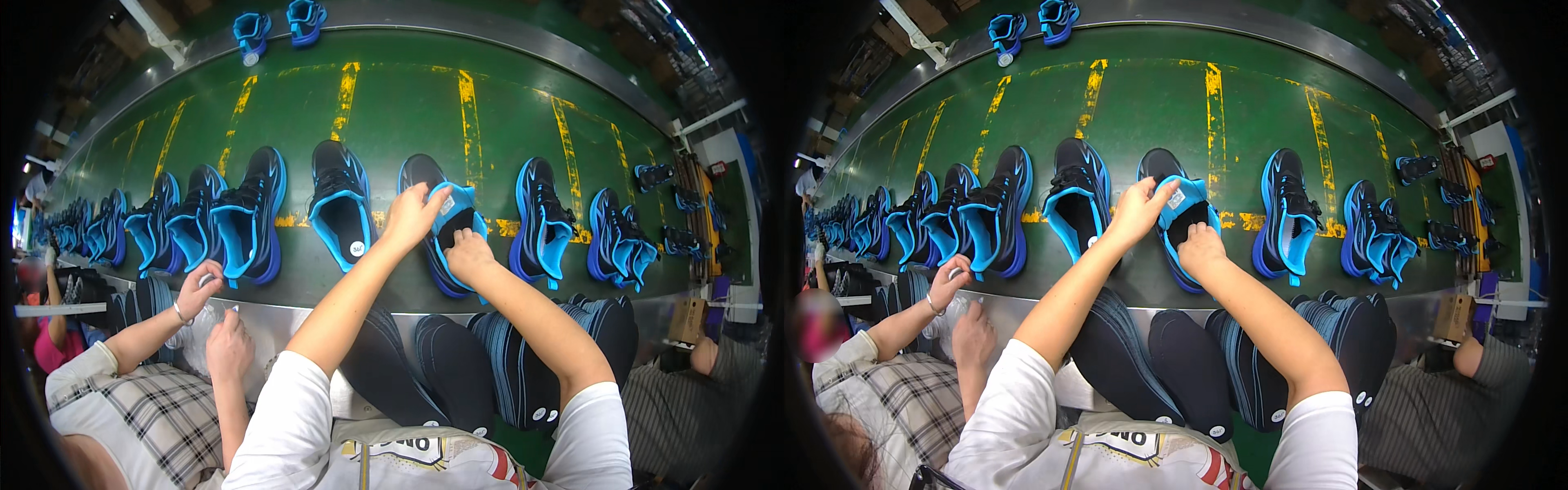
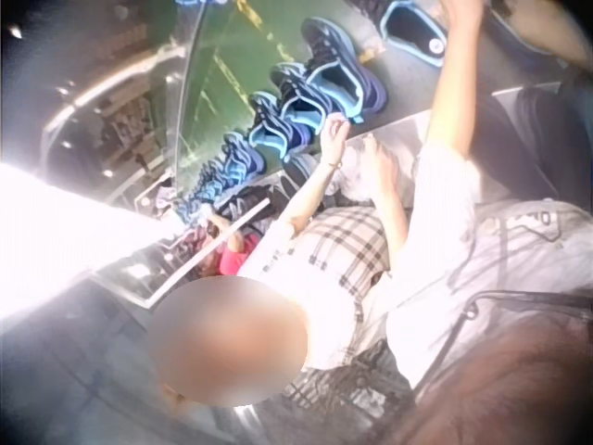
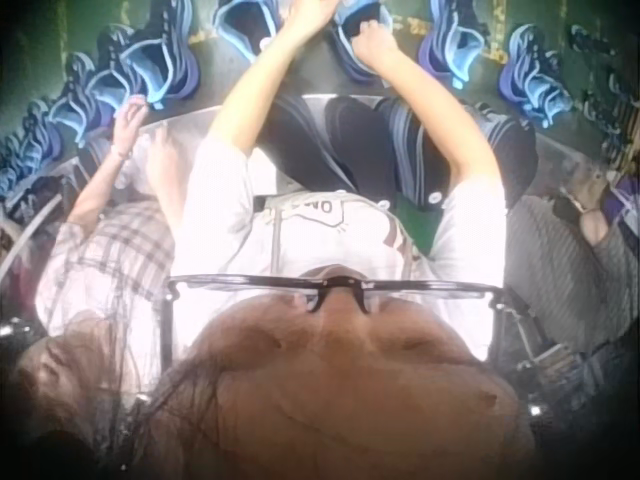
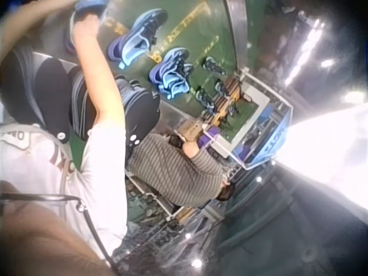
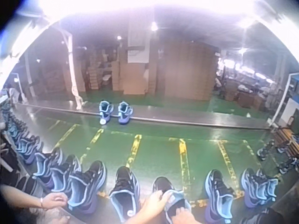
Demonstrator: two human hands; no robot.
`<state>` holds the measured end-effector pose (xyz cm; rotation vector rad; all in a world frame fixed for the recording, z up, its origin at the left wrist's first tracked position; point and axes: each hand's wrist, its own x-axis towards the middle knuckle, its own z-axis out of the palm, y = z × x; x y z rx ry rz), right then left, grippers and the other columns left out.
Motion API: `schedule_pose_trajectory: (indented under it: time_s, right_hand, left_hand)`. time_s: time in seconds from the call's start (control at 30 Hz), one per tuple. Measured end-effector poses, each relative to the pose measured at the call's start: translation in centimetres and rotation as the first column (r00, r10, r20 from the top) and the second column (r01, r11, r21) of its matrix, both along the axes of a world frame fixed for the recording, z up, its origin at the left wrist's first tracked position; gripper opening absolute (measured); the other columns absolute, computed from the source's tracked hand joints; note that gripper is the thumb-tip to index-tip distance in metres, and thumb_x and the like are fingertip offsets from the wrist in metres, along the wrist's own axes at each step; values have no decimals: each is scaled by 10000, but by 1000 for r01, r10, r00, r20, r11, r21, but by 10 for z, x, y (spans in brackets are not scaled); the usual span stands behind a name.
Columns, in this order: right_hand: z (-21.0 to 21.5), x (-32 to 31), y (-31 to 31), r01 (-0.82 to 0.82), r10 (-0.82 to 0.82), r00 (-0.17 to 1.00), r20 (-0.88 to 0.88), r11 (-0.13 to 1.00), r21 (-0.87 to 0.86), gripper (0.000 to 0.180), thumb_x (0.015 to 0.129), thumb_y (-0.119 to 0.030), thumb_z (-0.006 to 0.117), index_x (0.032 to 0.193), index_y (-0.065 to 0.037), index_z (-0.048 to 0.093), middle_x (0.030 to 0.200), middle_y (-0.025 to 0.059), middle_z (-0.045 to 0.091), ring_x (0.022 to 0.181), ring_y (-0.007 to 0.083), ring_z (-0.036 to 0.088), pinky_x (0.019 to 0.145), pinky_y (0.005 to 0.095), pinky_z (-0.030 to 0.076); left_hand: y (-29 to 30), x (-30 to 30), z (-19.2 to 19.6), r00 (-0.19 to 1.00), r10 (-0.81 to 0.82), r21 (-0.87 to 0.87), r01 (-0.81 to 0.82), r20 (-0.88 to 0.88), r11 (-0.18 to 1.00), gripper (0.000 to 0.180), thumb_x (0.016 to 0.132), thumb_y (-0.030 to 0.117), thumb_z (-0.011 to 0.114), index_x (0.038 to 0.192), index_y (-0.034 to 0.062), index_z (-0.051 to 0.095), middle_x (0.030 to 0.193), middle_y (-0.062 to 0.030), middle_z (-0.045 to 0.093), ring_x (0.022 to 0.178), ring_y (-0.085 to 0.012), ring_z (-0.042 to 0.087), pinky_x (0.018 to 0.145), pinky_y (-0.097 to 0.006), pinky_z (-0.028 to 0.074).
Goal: The person picks up insoles from a stack and inserts them into shoes on an assembly line.
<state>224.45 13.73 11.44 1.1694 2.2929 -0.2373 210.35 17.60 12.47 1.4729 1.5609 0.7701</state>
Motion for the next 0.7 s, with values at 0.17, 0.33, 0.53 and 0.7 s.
schedule_pose_trajectory:
  time_s: [0.17, 0.33, 0.53, 0.7]
  right_hand:
    - [1, -4, 6, -134, 146, 971, 191, 988, -73, 254, 800, -162, 460, 939, -76, 654, 1090, 86, 526, 1025, 233, 457, 818, 304, 357]
    - [-6, 1, 11, -237, 252, 950, 184, 967, -97, 222, 746, -131, 474, 833, -63, 666, 883, 84, 622, 866, 223, 525, 763, 314, 394]
    - [51, 0, 16, -9, 56, 996, 72, 846, -533, 428, 830, -291, 324, 1039, -26, 587, 1067, 128, 576, 1069, 196, 491, 1001, 365, 169]
    - [40, 13, -3, 88, -131, 990, -60, 882, -462, 509, 814, -366, 296, 967, 28, 581, 1034, 144, 577, 1008, 247, 521, 1061, 392, 70]
  left_hand:
    - [-4, 5, 1, 984, 137, 367, -88, -110, 926, 380, 769, 312, 595, 982, 15, 490, 874, -166, 579, 752, -338, 563, 625, -401, 443]
    - [-1, 8, 1, 879, 76, 602, 258, -472, 755, 283, 736, 206, 619, 946, 71, 485, 772, -93, 519, 702, -279, 550, 591, -383, 434]
    - [-2, 7, 2, 833, -96, 422, 372, -545, 827, 350, 658, 211, 682, 882, 52, 466, 801, -108, 496, 753, -287, 550, 618, -387, 445]
    - [5, 8, -2, 870, -211, 300, 368, -447, 880, 425, 626, 224, 713, 882, 9, 452, 851, -169, 496, 797, -356, 533, 665, -412, 445]
